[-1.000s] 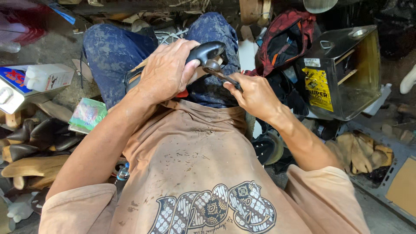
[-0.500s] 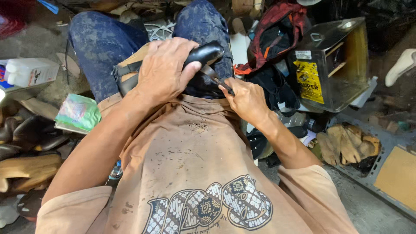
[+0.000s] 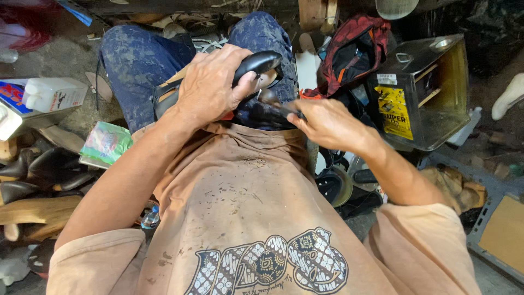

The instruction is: The person uses pliers and a hammer to repeatedly tap and adjust the sole of a black slip-on shoe. The shoe is turned over and repositioned multiple times while the person continues to hammer the sole area.

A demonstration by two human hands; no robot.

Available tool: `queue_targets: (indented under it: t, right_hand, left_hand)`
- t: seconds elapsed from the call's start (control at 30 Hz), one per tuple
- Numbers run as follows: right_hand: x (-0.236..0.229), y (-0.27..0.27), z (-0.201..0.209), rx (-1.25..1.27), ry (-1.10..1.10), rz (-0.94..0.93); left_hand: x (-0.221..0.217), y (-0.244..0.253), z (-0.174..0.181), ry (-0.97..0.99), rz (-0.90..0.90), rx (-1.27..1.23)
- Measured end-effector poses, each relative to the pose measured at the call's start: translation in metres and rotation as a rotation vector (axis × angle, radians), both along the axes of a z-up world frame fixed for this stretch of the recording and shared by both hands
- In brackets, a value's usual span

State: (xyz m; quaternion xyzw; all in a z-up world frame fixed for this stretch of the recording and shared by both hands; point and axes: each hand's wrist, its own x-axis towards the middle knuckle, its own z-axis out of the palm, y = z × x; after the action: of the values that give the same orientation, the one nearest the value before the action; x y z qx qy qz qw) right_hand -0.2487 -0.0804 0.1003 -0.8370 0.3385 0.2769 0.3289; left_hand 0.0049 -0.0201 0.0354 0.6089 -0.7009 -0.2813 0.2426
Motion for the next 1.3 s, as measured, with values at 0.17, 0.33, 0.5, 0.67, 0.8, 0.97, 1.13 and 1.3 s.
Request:
queue_targets:
  t: [0.17, 0.33, 0.5, 0.67, 0.8, 0.97, 1.13, 1.3]
  right_hand:
    - [0.014, -0.028, 0.01, 0.102, 0.004, -0.015]
    - [0.011, -0.041, 0.007, 0.215, -0.042, -0.065]
    - [-0.003, -0.004, -0.024, 0.082, -0.324, -0.24]
    - [-0.015, 0.028, -0.066, -0.219, -0.608, -0.242]
    - [-0.013, 0.047, -0.077, -0.445, -0.663, -0.182]
    - [-0.02, 0.051, -0.063, -0.242, -0.516, -0.26]
    - [-0.016, 0.049, -0.062, -0.222, -0.492, -0.256]
    - [-0.02, 0.037, -0.035, 0.02, -0.243, -0.162]
  left_hand:
    - [0.0, 0.0, 0.002, 0.001, -0.021, -0.02]
    - [0.001, -0.002, -0.001, -0.026, -0.022, -0.002]
    - [0.002, -0.003, 0.001, -0.04, -0.04, -0.01]
    - [0.001, -0.001, 0.005, -0.032, -0.071, -0.052]
    - [-0.002, 0.007, 0.004, -0.058, -0.076, -0.124]
    - [-0.013, 0.014, 0.013, -0.059, -0.034, -0.164]
    - [-0.023, 0.016, 0.011, -0.04, 0.157, -0.032]
    - [-0.018, 0.013, 0.001, 0.041, 0.132, 0.082]
